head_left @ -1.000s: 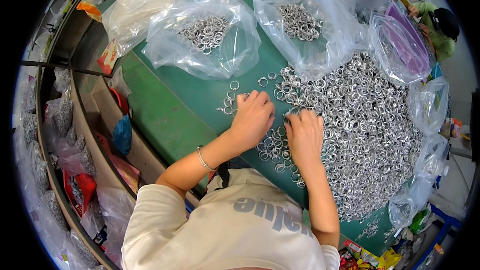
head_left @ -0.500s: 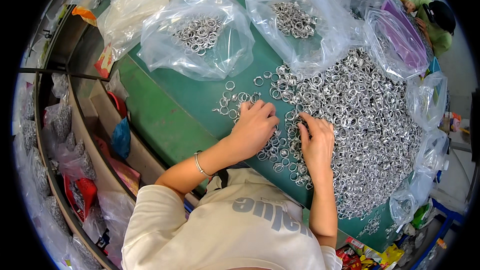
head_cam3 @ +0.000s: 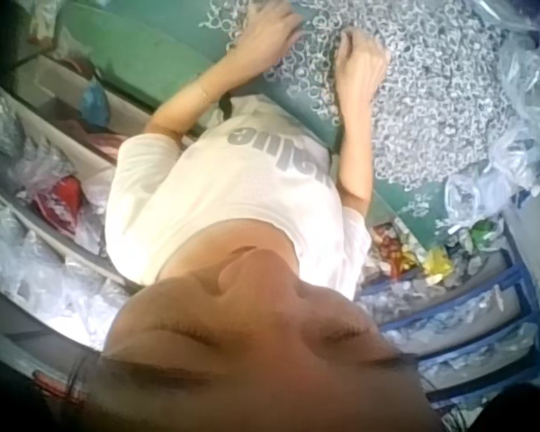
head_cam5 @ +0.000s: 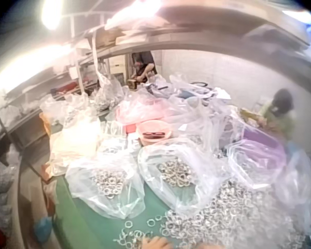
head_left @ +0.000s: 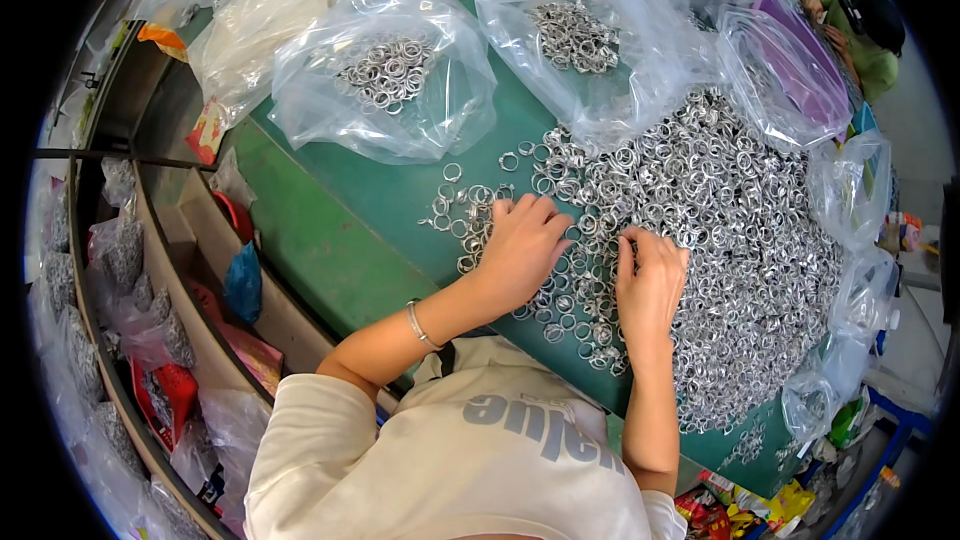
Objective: The person sorts small metal rings from a large pile on a green table into several small plastic bags by hand.
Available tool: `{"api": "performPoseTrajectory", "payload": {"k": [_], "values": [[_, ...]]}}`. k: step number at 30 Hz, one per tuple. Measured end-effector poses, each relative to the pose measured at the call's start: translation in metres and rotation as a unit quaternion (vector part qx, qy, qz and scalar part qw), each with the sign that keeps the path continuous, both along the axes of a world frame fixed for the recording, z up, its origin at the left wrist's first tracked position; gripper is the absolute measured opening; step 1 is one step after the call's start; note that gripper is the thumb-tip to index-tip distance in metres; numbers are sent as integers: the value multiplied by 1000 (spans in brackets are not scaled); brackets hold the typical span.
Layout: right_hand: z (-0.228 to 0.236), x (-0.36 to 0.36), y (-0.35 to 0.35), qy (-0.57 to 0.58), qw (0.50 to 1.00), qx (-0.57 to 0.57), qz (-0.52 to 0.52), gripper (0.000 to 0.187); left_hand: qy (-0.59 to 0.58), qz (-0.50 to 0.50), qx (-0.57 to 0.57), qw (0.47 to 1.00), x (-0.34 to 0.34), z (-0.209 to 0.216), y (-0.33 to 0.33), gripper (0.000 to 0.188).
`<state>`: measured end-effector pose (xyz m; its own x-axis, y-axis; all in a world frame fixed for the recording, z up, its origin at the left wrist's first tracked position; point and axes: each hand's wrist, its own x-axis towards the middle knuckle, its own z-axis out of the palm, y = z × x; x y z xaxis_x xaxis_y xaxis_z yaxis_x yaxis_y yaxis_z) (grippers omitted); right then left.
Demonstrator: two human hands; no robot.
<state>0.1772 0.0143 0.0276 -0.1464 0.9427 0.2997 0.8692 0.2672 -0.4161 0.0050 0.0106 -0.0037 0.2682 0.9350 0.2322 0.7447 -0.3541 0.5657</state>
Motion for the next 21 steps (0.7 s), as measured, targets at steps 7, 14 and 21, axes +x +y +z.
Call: {"api": "performPoseTrajectory", "payload": {"k": [7, 14, 21], "values": [[-3, -10, -16, -15, 997, -39, 71, 11, -49, -25, -18, 998, 6, -5, 10, 19], [-7, -12, -19, -23, 997, -54, 54, 11, -135, 34, -9, 990, -8, 6, 8, 24], [-14, -27, -17, -35, 995, -51, 81, 14, -157, -23, 31, 987, -11, 13, 16, 23]]}}
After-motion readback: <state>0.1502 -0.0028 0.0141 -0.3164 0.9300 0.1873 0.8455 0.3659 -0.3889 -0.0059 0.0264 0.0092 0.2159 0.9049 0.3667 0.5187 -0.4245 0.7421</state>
